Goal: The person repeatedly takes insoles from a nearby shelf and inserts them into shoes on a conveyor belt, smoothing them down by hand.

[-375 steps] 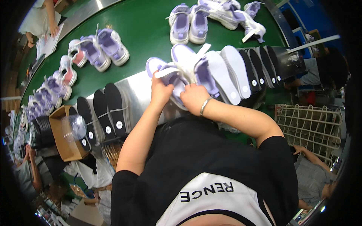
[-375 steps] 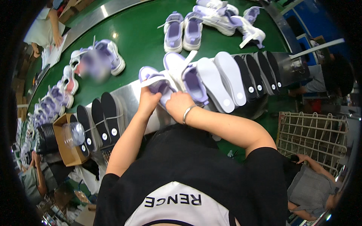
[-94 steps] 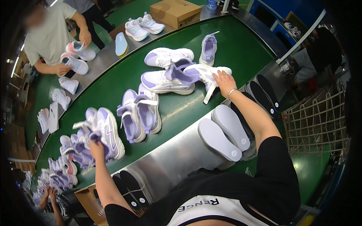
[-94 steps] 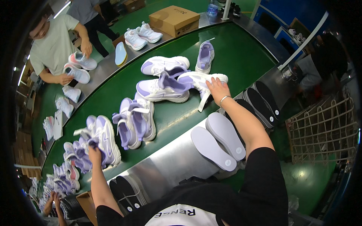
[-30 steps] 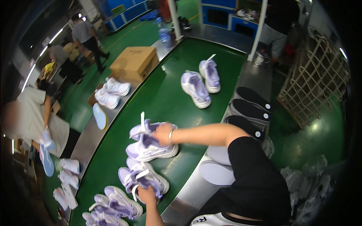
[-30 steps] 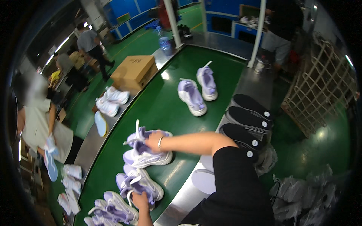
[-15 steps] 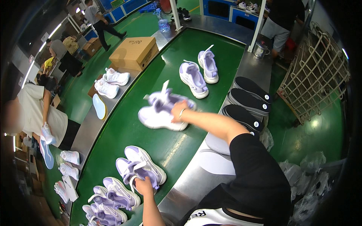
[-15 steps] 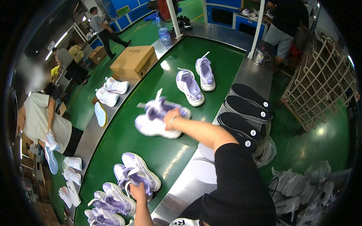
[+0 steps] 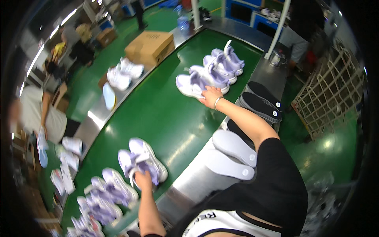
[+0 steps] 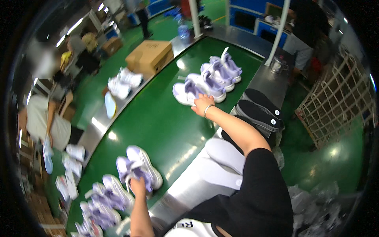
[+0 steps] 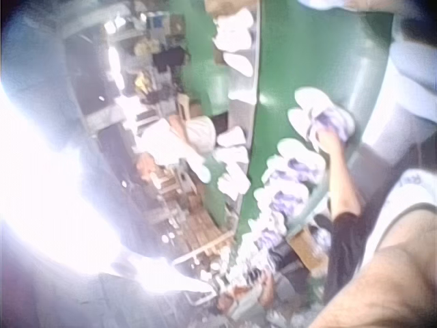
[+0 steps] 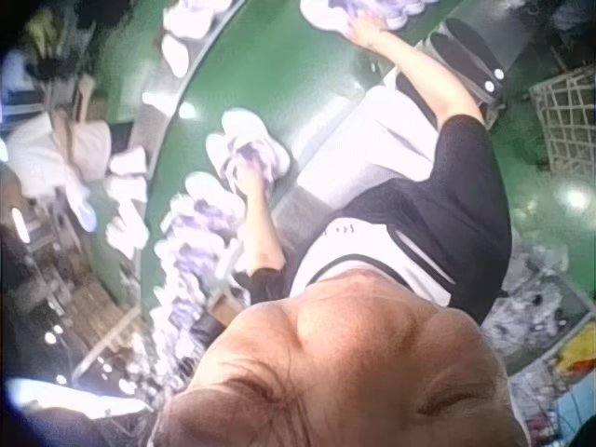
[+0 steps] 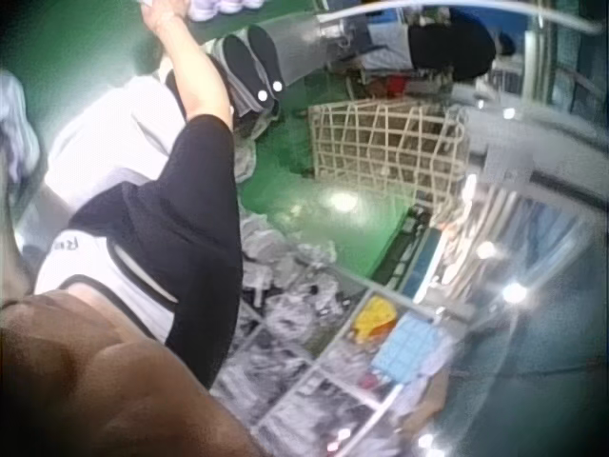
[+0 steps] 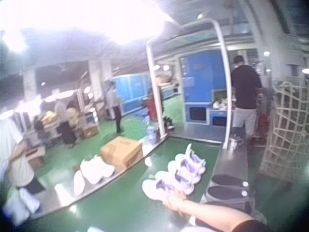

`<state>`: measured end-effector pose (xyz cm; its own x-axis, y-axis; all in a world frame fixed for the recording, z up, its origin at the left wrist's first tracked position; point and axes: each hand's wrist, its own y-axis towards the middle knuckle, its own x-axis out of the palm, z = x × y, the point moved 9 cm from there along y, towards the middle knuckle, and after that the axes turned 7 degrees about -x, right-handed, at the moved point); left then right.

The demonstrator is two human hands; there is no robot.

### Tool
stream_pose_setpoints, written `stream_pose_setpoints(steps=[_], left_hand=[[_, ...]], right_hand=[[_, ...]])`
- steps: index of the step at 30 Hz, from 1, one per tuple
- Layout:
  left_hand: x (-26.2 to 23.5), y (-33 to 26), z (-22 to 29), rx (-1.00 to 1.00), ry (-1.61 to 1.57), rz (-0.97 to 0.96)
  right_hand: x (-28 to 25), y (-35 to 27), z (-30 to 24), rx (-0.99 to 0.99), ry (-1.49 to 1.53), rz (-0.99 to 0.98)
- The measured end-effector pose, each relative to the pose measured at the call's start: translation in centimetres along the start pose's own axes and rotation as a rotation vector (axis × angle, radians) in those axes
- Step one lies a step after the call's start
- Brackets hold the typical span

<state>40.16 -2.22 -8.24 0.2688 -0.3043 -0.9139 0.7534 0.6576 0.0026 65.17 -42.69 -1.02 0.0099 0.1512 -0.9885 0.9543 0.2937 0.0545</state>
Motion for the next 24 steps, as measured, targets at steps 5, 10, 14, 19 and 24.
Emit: stream_pose_setpoints(steps=[5,10,14,19,24], left_hand=[[-1.4,-2.0,0.3,-0.095,-0.154,-0.124],[-4.7,-10.1,1.4,-0.118,-0.371,-0.188],[-2.8,-17.3,2.1,-0.087,-0.162,-0.283],[-0.4,-21.6,2.0,-0.174,-0.291,-0.419],[0.4,-24.5,2.3,-0.216,-0.697,-0.558]], right_hand=[[-2.0,-13.1,-8.9,-0.424,0.356,-0.145],[0.6,-24.8,-11.0,-0.478,0.316,-0.302],[2.3,-28.3,-10.3,-0.398,0.103,-0.165],[2.7,-27.7,-8.9,-0.214,-0.002,-0.046],[3.7,-27.2,-8.2,-0.171,-0.006,-0.190]])
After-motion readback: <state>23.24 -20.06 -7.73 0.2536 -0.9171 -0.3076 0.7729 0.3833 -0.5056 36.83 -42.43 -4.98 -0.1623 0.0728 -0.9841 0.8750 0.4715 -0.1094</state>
